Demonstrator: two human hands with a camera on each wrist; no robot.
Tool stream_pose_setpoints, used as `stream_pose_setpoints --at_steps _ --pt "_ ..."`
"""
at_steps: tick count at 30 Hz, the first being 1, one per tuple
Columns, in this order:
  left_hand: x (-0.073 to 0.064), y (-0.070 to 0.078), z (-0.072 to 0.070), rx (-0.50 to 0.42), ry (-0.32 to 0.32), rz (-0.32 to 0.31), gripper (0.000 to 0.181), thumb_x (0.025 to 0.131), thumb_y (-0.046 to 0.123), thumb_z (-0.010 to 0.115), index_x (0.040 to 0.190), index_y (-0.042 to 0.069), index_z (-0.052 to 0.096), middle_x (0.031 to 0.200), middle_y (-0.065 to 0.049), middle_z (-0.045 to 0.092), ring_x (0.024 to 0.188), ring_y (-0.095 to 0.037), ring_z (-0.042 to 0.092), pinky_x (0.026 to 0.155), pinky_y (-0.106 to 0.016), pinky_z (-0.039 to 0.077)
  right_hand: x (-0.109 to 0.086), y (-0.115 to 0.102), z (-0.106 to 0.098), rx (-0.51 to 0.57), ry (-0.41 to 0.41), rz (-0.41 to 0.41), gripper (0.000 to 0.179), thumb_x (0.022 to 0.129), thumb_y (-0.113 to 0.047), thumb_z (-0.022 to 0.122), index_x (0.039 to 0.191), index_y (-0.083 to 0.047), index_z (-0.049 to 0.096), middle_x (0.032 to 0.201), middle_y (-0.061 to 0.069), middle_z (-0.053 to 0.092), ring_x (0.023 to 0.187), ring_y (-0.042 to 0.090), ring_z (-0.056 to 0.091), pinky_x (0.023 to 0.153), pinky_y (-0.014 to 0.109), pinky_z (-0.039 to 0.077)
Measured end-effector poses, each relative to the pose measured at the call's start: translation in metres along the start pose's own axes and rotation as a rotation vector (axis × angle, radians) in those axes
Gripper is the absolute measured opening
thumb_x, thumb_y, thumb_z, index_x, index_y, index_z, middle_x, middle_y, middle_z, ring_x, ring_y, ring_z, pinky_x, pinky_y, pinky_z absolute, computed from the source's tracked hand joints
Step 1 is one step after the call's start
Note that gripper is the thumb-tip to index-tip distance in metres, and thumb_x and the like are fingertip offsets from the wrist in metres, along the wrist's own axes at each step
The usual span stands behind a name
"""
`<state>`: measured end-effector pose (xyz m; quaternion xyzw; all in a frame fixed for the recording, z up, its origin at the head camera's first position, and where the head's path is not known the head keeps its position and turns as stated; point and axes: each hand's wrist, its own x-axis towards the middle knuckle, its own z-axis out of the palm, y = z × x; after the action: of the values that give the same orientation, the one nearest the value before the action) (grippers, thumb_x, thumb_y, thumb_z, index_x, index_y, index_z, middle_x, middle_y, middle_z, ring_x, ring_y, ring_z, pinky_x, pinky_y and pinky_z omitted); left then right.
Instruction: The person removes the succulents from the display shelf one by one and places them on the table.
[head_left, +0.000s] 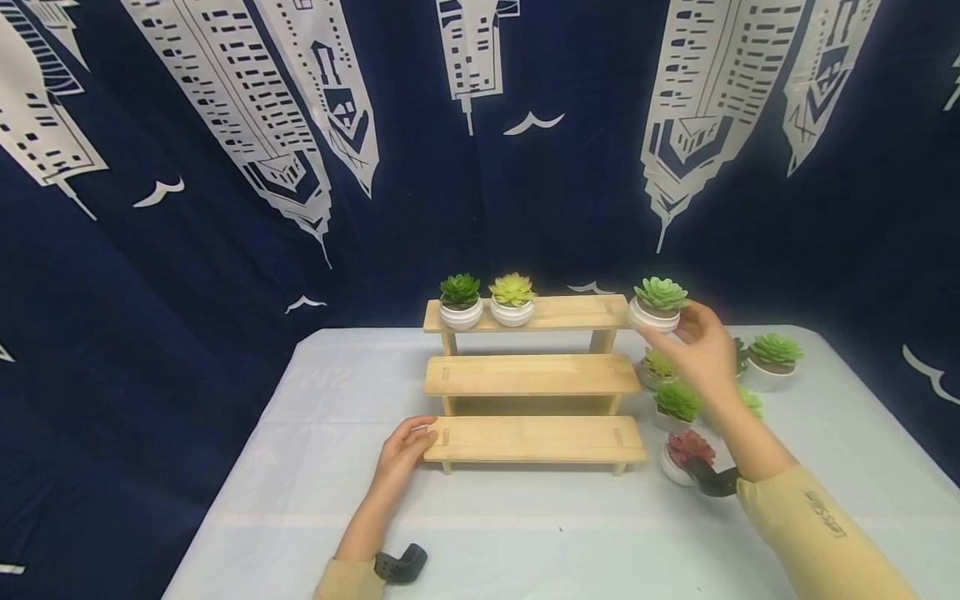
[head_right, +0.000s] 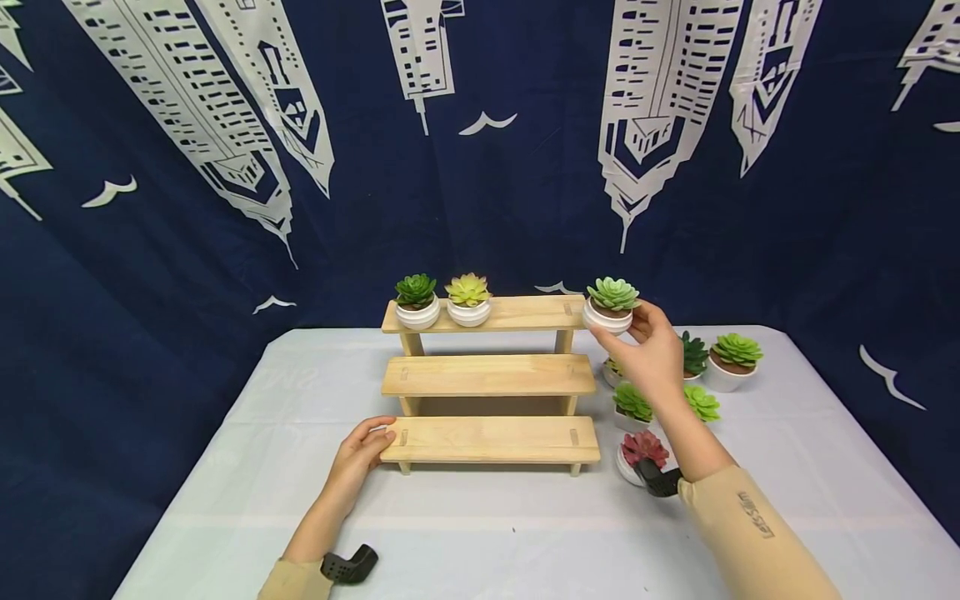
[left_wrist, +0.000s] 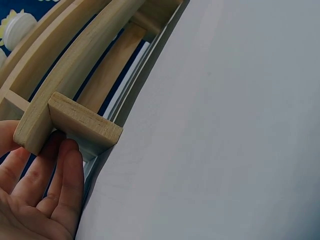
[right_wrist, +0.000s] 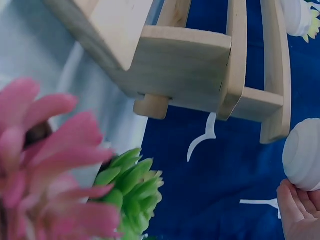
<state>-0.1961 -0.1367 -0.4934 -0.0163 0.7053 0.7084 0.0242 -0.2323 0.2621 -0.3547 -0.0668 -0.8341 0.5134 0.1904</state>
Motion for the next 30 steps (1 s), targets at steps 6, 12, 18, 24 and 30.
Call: stream_pose_setpoints --at_steps 6,12,18,24,30 --pt "0.0 -0.001 0.0 0.001 -0.001 -0.001 0.036 0.09 0.014 0.061 0.124 0.001 0.054 0.11 -0.015 0.065 0.093 -0.015 0.062 0.08 -0.026 0.049 -0.002 0.007 -0.009 -0.009 0.002 0.03 0.084 0.08 -0.04 0.073 0.14 0.002 0.033 0.135 0.023 0.044 0.124 0.039 0.044 0.101 0.046 0.036" --pt "0.0 0.0 -0.001 -0.01 -0.007 -0.011 0.035 0.091 0.011 0.06 0.124 0.001 0.054 0.109 -0.013 0.065 0.092 -0.014 0.062 0.079 -0.025 0.049 -0.006 0.013 -0.02 -0.042 0.009 0.041 0.083 0.082 -0.039 0.071 0.142 0.001 0.031 0.137 0.026 0.042 0.123 0.041 0.044 0.098 0.046 0.039" --pt "0.0 0.002 -0.002 -0.023 -0.029 -0.005 0.034 0.092 0.006 0.057 0.125 -0.002 0.052 0.112 -0.017 0.064 0.091 -0.013 0.062 0.078 -0.025 0.049 -0.007 0.024 -0.031 -0.048 0.022 0.055 0.082 0.083 -0.036 0.071 0.144 0.001 0.029 0.138 0.027 0.041 0.123 0.042 0.044 0.098 0.041 0.04" --pt "-0.001 0.002 -0.001 -0.022 -0.022 -0.008 0.034 0.092 0.009 0.059 0.124 0.0 0.053 0.11 -0.015 0.064 0.09 -0.014 0.063 0.079 -0.025 0.049 -0.009 0.037 -0.042 -0.065 0.047 0.069 0.08 0.084 -0.033 0.069 0.144 0.0 0.028 0.138 0.028 0.04 0.123 0.044 0.042 0.099 0.042 0.039" --pt "-0.001 0.0 0.0 -0.004 -0.009 0.013 0.035 0.091 0.014 0.06 0.123 0.002 0.054 0.109 -0.014 0.065 0.092 -0.016 0.063 0.079 -0.027 0.049 -0.012 0.048 -0.053 -0.099 0.086 0.136 0.082 0.084 -0.039 0.068 0.145 -0.001 0.028 0.14 0.026 0.039 0.125 0.042 0.041 0.1 0.047 0.036"
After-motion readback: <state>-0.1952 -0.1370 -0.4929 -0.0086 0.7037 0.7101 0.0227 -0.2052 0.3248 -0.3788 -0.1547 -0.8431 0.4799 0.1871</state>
